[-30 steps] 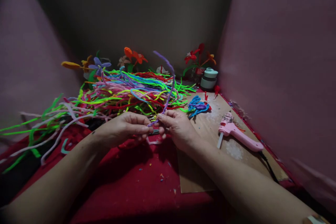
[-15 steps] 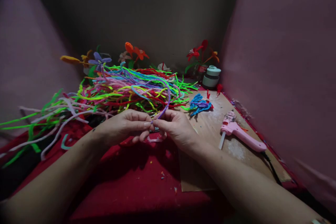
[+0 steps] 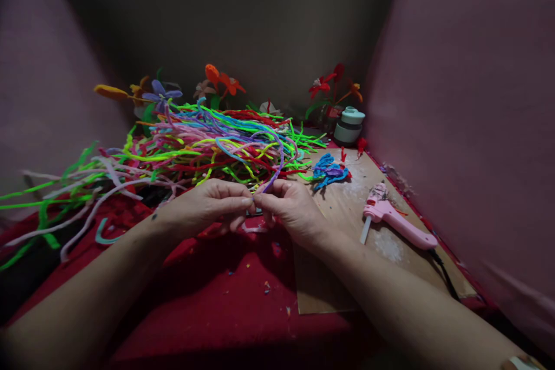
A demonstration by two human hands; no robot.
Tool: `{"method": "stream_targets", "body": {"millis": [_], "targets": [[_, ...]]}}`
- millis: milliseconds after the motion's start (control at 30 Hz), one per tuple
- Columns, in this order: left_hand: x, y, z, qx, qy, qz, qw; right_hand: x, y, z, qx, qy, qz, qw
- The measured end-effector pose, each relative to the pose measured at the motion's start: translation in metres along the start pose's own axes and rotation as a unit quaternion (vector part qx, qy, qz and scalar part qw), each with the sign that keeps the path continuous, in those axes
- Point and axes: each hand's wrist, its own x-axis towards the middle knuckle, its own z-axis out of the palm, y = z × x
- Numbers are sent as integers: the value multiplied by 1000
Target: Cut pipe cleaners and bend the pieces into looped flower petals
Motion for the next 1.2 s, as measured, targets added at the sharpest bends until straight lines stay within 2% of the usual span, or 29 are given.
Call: {"method": "stream_targets", "body": {"millis": [267,533,633,733,800,900,1000,1133,1200], "targets": [[-2,-1,-4,30,-11,14,999,0,3,-2,6,-10,2,1000],[-6,7,-5,88,-26,44,995,-1,2,0,35,-10,-4,999],[-6,9,-6,84,-8,38,996,-3,1,0,22,10,-37,999],[-5,8,-13,119,31,21,992,-3,-2,-3,14,63,-107,992],[-5,4,-22,215,61,19,975,0,-5,-7,20,106,-151,983],[-6,-7,-32,419,87,13,904,3,-9,-11,25,152,-184,971],[-7,-17,-32,521,93,17,848,7,-9,-13,27,171,-184,968],[-6,-23,-24,553,65,12,830,13,-5,-16,85,163,-124,975],[-6,-23,-27,570,39,8,820,16,-2,-19,117,156,-103,975]]}}
